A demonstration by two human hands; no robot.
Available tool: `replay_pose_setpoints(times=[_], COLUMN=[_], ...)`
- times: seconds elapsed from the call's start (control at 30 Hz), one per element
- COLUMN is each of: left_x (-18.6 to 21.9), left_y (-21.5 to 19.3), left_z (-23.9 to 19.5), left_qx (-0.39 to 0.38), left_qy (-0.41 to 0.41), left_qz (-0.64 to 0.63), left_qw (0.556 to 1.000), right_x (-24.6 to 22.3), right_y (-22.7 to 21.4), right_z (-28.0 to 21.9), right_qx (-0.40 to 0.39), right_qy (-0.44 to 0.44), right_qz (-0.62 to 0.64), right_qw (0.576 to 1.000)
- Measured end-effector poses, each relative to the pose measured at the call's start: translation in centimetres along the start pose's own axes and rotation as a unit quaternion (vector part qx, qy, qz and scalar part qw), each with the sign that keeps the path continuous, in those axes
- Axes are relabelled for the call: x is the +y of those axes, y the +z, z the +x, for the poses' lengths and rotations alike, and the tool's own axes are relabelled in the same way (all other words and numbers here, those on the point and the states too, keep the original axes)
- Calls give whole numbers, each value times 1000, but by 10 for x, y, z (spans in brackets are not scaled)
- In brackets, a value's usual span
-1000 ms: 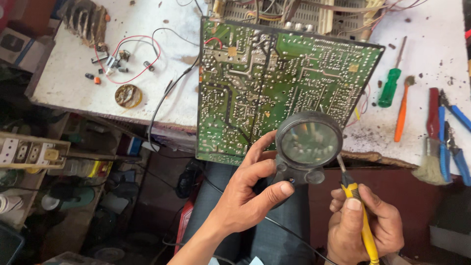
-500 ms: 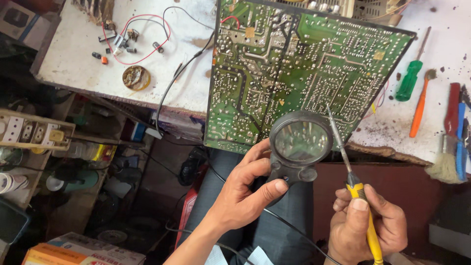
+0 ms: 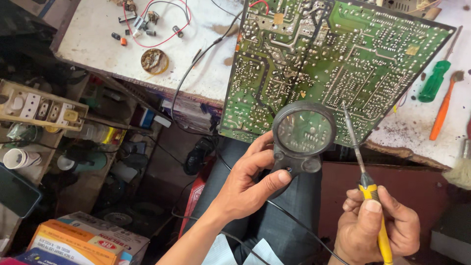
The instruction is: The person inspects a green circuit board using a magnifying glass and a yellow tool, then uses an orange brush to clean the board's surface. The person flips the board over and continues brushing the other side.
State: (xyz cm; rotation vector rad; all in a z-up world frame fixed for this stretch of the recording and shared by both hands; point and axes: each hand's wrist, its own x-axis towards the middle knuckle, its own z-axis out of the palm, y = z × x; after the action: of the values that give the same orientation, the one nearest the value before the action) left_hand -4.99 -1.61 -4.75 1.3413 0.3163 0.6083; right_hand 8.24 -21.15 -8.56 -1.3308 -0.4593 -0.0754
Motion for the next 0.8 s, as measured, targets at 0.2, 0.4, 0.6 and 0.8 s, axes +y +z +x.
replay_pose_setpoints(times=[0.2, 0.4, 0.6, 0.8], left_x=[-4, 1, -3, -20], left_y=[-2, -3, -10, -45], left_z=[-2, -3, -14, -35], left_qx=[3, 3, 12, 210], left_qy=[11, 4, 57, 68], left_qz=[1, -8, 42, 49], left_qw=[1000, 1000, 997, 974], right_x=[2, -3, -5, 11], right_y=[-2, 5, 13, -7], right_z=[-3, -2, 0, 27], right_qx=[-4, -7, 30, -23], right_qy=[0, -15, -57, -88], right_qz=[1, -11, -15, 24], right_qw=[1000, 1000, 998, 996])
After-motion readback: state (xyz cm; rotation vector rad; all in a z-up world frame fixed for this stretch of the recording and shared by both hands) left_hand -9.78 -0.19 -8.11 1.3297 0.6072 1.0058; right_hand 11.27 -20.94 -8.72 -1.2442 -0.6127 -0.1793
